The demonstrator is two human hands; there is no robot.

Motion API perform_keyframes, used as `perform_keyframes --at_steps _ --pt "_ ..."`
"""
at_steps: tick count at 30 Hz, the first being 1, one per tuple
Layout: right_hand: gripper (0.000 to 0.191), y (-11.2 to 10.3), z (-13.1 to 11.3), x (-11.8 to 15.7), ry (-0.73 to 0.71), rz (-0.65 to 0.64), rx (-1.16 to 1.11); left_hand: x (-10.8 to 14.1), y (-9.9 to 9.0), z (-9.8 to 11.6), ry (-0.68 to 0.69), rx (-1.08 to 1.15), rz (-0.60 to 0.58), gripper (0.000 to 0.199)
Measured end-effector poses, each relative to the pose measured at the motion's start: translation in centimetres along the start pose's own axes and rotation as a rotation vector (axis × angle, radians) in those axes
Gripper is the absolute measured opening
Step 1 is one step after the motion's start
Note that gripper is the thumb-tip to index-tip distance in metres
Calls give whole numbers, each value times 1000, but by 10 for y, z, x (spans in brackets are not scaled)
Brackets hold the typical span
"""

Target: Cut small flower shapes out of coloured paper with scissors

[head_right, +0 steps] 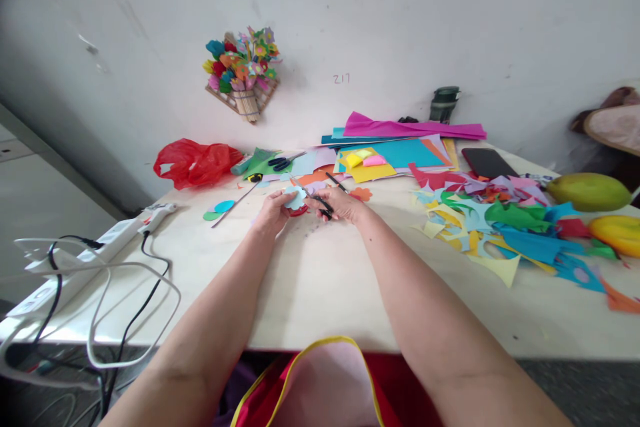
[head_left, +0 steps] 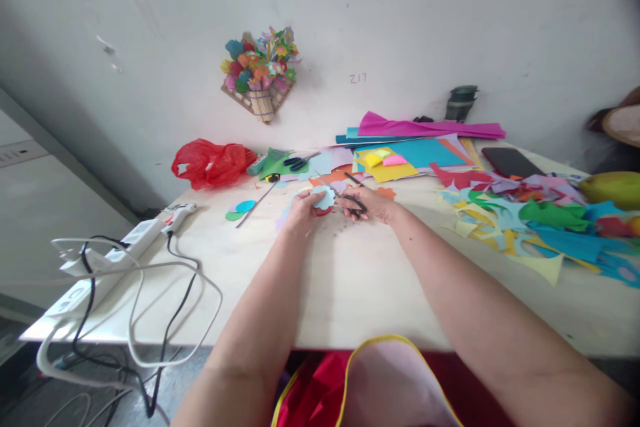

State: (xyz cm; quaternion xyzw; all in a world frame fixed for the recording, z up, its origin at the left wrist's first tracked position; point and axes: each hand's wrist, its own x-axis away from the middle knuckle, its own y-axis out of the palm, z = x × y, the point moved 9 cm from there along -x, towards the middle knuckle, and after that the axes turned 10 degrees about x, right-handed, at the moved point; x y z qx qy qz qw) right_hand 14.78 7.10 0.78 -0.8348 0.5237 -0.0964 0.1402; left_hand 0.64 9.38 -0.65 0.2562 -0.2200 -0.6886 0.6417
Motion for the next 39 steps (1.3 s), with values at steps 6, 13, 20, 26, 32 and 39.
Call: perform_keyframes --at_steps 6,13,20,26,32,39 --pt "26 0 -1 1 1 5 -1 -1 -1 -1 -7 -10 -12 33" --pt "26 0 1 0 -2 -4 13 -2 -2 -1 10 -7 -14 31" --pt "31 0 3 -1 22 -6 -12 -2 -1 -1 22 9 -10 34" --pt "32 1 3 -1 33 -6 -13 -3 -3 -1 20 21 4 35" --pt "34 1 2 -2 -2 -17 10 -4 -4 -2 17 11 0 35" --pt "33 1 6 -4 1 -20 8 -5 -7 -1 34 1 14 33"
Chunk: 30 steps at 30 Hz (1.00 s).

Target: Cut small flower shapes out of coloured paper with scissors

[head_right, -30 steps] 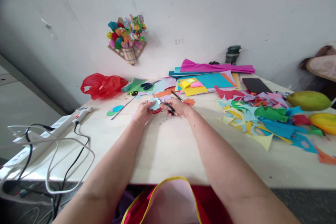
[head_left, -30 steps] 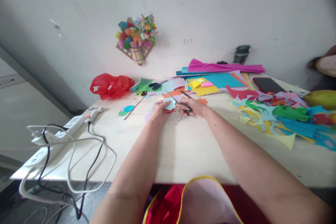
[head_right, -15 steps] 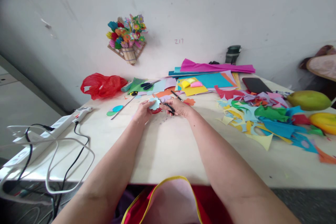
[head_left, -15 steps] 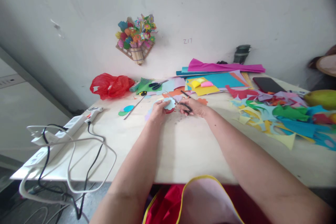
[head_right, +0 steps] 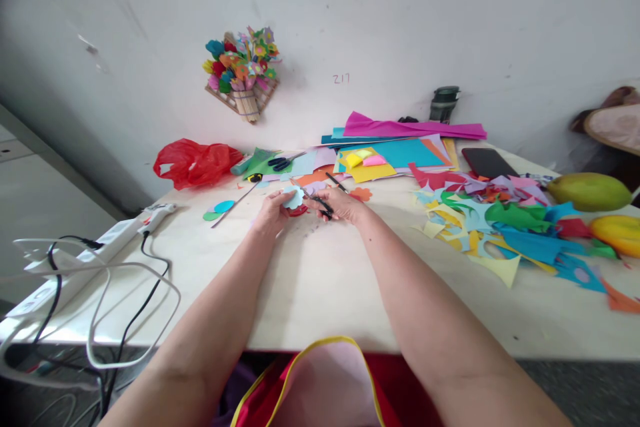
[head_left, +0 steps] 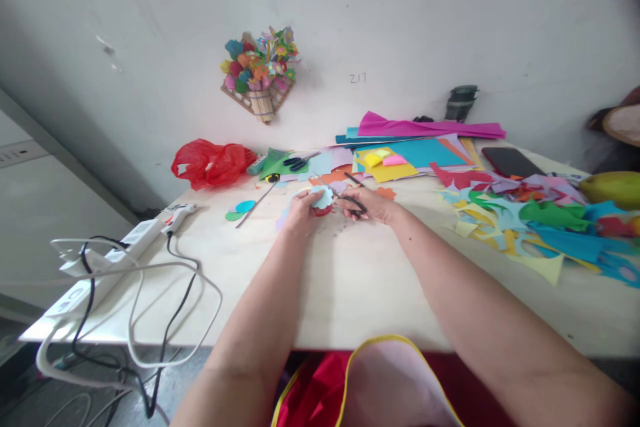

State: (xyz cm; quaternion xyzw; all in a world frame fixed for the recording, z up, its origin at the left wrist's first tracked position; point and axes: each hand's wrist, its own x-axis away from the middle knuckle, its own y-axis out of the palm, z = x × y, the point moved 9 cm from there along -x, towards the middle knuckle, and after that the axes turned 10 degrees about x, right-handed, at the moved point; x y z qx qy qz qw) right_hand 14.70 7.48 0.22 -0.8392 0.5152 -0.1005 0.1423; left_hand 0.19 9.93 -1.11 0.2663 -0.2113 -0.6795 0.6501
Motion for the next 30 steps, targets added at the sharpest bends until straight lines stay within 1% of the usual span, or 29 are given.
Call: perform_keyframes --at_steps 11,19,30 --pt "32 1 -4 1 -25 -5 -5 1 0 0 -2 -11 9 31" --pt "33 2 -3 -1 -21 5 -7 1 0 0 -18 -14 19 29" --pt "31 3 -3 -1 -12 7 -21 0 -1 1 -3 -28 17 29"
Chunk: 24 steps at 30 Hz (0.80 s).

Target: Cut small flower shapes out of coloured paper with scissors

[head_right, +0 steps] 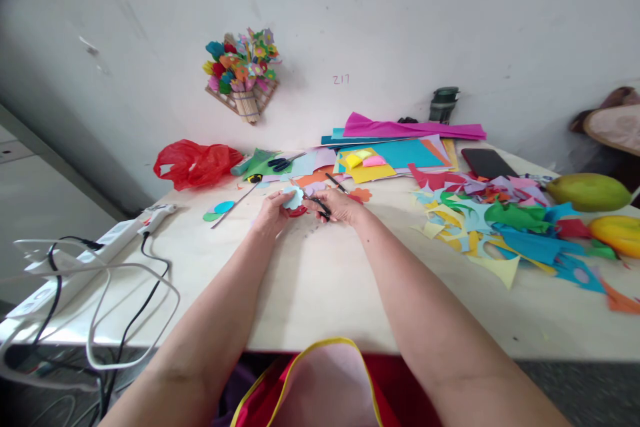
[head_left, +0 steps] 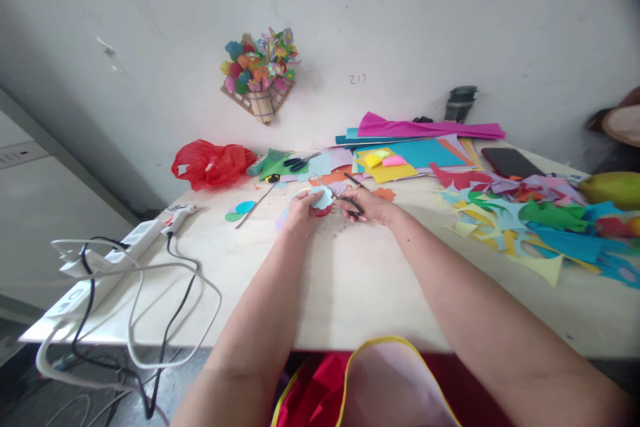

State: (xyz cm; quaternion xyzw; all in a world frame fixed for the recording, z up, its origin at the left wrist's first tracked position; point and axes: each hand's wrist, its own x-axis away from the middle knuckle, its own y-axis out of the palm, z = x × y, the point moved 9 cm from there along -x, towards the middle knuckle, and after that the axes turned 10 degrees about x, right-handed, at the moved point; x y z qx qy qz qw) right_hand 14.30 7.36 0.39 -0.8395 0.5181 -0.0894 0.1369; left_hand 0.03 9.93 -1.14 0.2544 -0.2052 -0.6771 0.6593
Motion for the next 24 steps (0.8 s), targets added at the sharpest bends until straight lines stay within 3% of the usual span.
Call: perform_keyframes --at_steps 14,24 --pt "32 -2 0 3 23 13 8 4 2 8 41 -9 -21 36" --pt "23 -13 2 -1 -41 85 -13 8 16 -1 -78 -108 -121 44"
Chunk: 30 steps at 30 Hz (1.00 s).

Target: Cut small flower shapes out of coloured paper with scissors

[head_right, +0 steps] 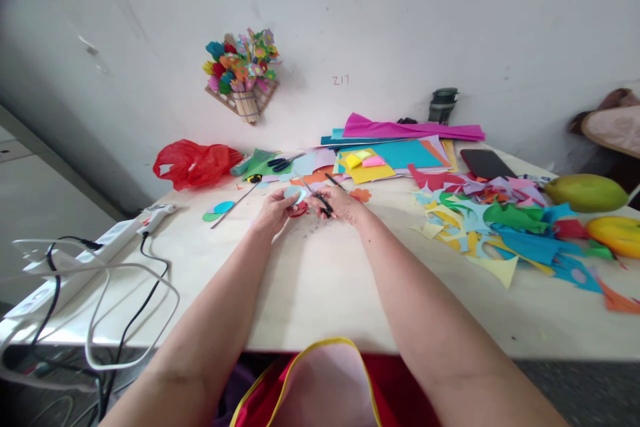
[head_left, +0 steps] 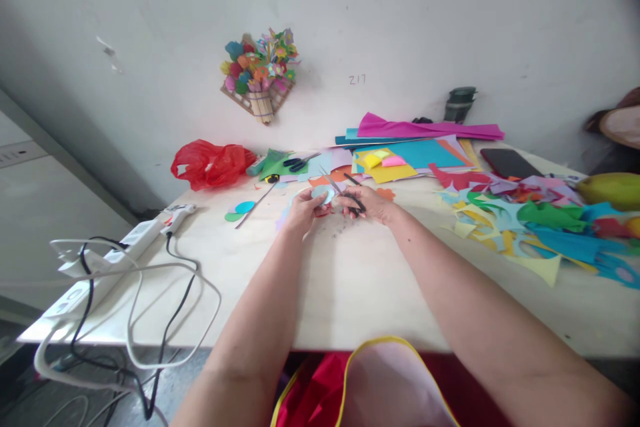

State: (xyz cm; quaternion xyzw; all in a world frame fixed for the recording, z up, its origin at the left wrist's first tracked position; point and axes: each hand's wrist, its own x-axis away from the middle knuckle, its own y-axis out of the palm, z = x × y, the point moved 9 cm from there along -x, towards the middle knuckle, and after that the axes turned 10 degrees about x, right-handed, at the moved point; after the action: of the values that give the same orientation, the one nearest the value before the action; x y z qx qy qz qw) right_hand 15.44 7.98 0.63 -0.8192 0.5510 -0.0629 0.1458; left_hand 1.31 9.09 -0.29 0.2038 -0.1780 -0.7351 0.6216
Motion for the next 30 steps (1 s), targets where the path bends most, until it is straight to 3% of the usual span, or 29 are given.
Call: perform_keyframes --at_steps 13,20,30 --pt "28 7 0 3 16 -83 29 -2 -5 5 53 -10 -13 40" --pt "32 8 -5 8 31 -94 56 0 -6 6 32 10 22 43" --pt "31 4 -4 6 4 -93 45 0 -6 14 115 -40 -6 37"
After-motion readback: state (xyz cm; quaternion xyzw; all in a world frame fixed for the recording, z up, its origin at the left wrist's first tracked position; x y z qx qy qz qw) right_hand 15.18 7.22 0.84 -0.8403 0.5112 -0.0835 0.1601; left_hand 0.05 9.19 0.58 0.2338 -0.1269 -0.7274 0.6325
